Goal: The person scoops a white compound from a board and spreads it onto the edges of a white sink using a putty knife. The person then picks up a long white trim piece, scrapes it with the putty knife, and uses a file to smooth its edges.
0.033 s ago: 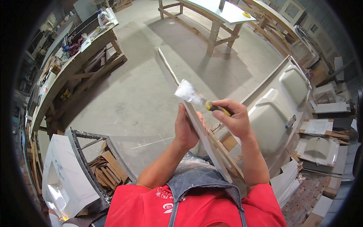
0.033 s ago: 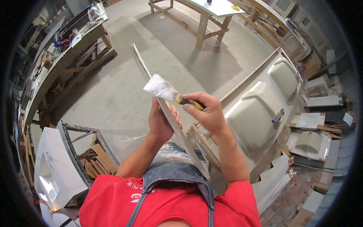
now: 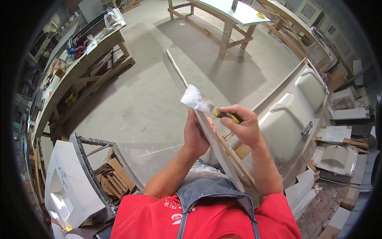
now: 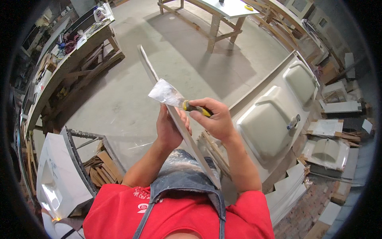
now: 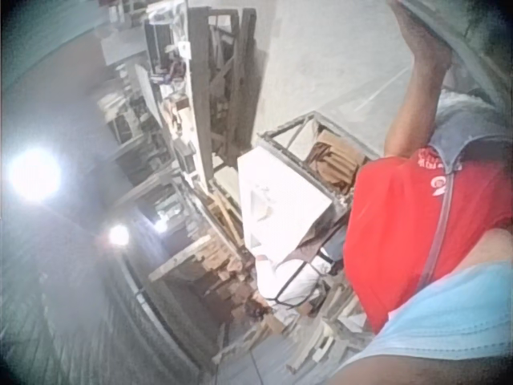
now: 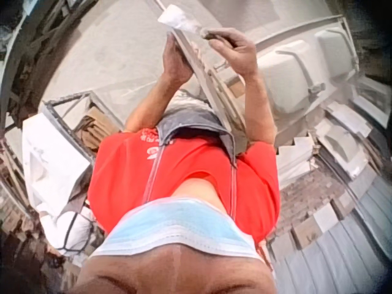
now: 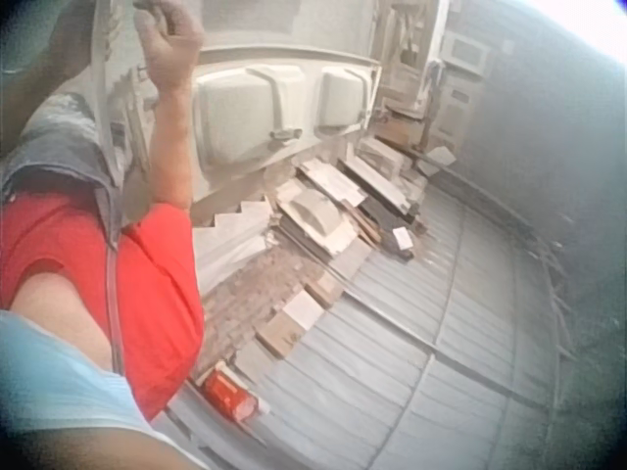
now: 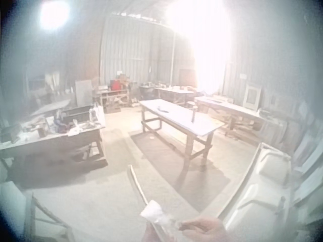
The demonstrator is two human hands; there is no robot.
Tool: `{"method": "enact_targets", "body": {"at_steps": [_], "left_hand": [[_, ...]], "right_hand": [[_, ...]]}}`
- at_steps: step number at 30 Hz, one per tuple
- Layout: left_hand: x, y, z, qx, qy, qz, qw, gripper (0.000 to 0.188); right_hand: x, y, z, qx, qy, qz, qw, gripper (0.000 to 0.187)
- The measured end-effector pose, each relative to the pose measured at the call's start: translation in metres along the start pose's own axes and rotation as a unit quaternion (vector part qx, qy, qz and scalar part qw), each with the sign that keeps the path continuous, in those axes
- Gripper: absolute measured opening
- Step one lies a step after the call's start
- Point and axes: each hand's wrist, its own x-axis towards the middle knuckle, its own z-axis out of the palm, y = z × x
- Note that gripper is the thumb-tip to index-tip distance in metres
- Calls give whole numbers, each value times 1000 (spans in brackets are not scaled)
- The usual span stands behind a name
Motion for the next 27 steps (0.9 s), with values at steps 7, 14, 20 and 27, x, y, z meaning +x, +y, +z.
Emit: {"method": "enact_targets", "body": {"at_steps": [7,14,20,27], "left_hand": [[-16,-10,-5,23,57,63,996,60],[-37,7,1,28,124,145,981,61],[-24,45,-19,-10,171,181,968,68],[31,139,-86,-75,239,213,944,70]], "right_hand": [[-43,25,8,47,-27,-70,996,26],[-71,52,-10,-36,-43,-87,995,28],[-34,57,-2,-111,-50,-96,988,30],[81,112,42,61,-5,75,995,27]]}}
